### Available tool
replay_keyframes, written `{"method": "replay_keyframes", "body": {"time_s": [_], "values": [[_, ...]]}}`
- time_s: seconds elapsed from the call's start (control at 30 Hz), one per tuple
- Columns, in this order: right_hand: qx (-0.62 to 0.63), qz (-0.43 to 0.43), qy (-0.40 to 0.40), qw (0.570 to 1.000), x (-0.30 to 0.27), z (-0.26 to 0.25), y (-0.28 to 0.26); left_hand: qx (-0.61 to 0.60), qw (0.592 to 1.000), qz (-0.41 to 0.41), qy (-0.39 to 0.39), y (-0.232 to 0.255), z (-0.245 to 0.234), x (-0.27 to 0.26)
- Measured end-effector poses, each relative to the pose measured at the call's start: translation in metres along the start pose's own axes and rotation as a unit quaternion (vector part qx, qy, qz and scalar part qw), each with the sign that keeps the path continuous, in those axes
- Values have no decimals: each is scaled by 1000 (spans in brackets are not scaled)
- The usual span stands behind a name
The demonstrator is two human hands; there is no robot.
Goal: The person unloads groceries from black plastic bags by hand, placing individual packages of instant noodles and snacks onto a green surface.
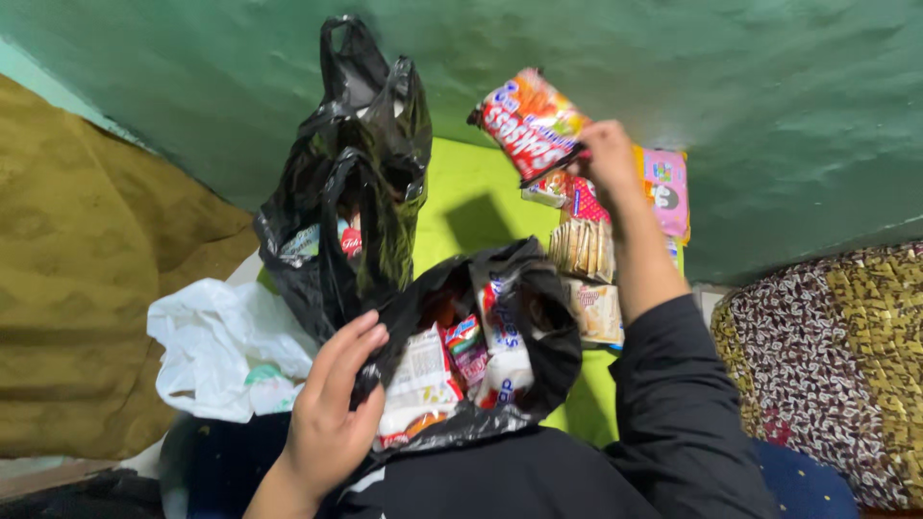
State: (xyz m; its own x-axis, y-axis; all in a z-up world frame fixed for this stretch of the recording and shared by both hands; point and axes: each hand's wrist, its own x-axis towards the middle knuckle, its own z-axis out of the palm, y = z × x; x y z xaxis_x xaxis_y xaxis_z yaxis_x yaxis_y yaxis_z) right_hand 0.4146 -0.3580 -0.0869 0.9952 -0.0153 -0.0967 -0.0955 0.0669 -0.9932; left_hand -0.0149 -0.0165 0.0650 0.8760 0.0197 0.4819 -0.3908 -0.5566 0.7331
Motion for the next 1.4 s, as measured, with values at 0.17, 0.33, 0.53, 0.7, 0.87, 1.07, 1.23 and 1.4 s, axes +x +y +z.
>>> {"method": "replay_keyframes", "body": {"time_s": [0.17, 0.33, 0.53, 0.7, 0.87, 1.07, 1.23, 1.4], "values": [[-16, -7, 0, 1000, 52, 23, 139, -6, 1000, -17, -3, -13, 6, -7], [1, 83, 57, 995, 64, 55, 190, 2, 998, -61, 18, -24, 13, -14], [142, 162, 44, 976, 65, 69, 209, 10, 996, -91, 14, -24, 15, -8], [65, 196, 83, 975, 59, 72, 217, 27, 998, -54, 3, -25, 18, 1], [-135, 210, 34, 968, 43, 64, 215, 14, 998, -58, -16, -27, 19, 4], [-592, -82, -106, 795, 5, 62, 195, 3, 998, -64, -27, -28, 16, 5], [-608, -188, -324, 700, 13, 71, 221, 10, 995, -91, -37, -26, 15, 3], [-653, -120, -312, 679, 27, 76, 227, 17, 996, -87, -26, -26, 14, 0]]}}
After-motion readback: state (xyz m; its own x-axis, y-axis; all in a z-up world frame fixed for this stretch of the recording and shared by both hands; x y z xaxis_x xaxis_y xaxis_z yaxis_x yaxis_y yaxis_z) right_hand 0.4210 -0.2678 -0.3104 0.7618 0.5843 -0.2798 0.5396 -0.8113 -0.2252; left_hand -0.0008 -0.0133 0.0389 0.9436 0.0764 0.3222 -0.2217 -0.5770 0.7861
